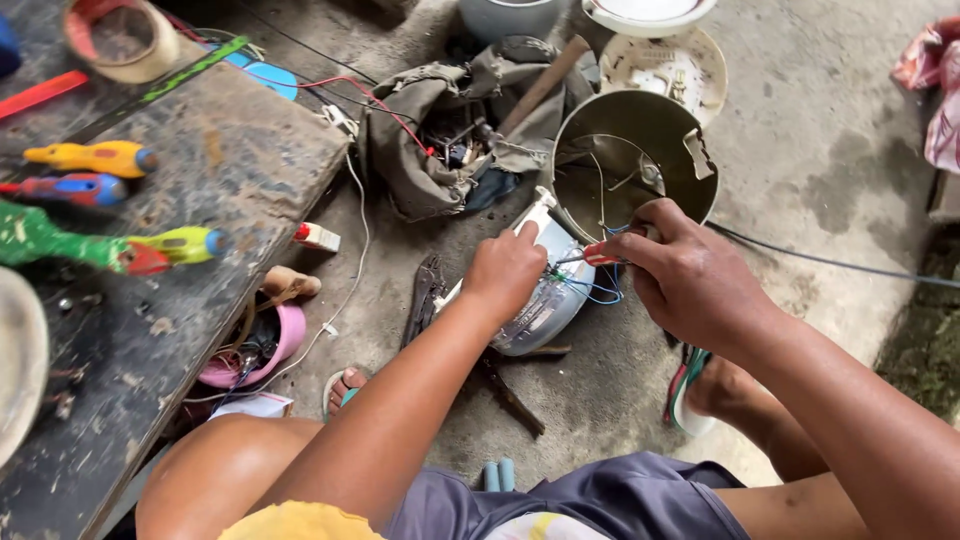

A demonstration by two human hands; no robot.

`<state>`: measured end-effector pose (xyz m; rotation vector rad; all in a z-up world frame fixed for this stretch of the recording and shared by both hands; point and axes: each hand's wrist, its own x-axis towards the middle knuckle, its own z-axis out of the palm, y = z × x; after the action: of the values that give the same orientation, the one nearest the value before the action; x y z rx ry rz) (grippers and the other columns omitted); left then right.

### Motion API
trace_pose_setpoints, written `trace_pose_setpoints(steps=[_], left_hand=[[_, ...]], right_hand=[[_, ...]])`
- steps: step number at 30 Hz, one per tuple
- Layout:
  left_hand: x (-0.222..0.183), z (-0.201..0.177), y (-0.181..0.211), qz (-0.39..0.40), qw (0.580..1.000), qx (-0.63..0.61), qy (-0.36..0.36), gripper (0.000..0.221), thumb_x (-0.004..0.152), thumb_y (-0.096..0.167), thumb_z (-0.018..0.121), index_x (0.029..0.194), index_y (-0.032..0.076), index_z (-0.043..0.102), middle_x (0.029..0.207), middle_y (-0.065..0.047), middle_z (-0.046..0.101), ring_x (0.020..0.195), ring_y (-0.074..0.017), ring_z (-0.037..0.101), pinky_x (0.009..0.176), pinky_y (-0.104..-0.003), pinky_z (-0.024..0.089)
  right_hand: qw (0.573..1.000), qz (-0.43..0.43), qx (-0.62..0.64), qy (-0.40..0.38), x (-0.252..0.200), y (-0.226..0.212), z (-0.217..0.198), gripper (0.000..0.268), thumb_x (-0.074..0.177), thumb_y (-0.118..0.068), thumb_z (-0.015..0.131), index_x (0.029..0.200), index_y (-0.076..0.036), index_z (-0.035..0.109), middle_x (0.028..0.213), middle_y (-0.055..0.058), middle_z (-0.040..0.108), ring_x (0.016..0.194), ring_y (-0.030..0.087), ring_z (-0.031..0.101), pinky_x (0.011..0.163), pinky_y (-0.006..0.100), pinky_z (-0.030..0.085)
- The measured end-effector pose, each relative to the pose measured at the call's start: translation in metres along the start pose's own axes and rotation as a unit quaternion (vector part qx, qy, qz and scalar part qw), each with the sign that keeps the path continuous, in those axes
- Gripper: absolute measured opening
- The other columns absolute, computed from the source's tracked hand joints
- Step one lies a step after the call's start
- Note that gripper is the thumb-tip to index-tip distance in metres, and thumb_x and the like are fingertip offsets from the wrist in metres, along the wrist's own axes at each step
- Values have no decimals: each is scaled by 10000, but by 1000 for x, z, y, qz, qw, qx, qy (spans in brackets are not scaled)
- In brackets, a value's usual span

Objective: The person repairs a small electric cooker on a concrete floor, handling its metal body and detached base while connecting blue and red wires to components inside a metal drum. They use a screwdriver to work on the cooker's parts and pliers to grip and strip wires, repositioning the appliance between steps.

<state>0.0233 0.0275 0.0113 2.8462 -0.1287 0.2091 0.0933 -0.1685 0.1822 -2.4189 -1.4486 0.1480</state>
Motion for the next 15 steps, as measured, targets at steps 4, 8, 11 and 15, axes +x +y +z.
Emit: trace_pose_setpoints(steps=[4,8,11,15], left_hand=[[5,5,0,-34,999,11,-3,84,817,29,684,855,87,731,1025,-113,653,889,-302,699,719,-434,596],[20,-33,7,-147,977,-156,1,164,799,162,784,918,79,706,990,-131,644,909,-349,677,773,-496,536],[31,-53,13,-187,954,-234,0,173,839,205,774,953,108,690,987,-95,650,917,-329,675,788,-484,517],[38,-56,13,-172,946,-272,32,183,828,193,771,934,83,669,1000,-78,673,942,-320,684,785,-465,528]], right_hand=[[999,-16,-8,44,-5,4,-4,444,761,19,688,1115,-244,742,1122,117,600,882,303,695,716,419,576],[998,21,-27,62,-9,6,-13,404,796,5,684,1130,-214,742,1122,116,616,858,306,701,692,423,573],[995,19,-51,84,-12,16,-16,330,842,-17,683,1121,-185,730,1143,130,628,881,308,703,704,426,579],[993,28,-67,95,-15,23,-25,346,832,-22,683,1145,-163,732,1151,143,634,895,325,702,713,430,580]])
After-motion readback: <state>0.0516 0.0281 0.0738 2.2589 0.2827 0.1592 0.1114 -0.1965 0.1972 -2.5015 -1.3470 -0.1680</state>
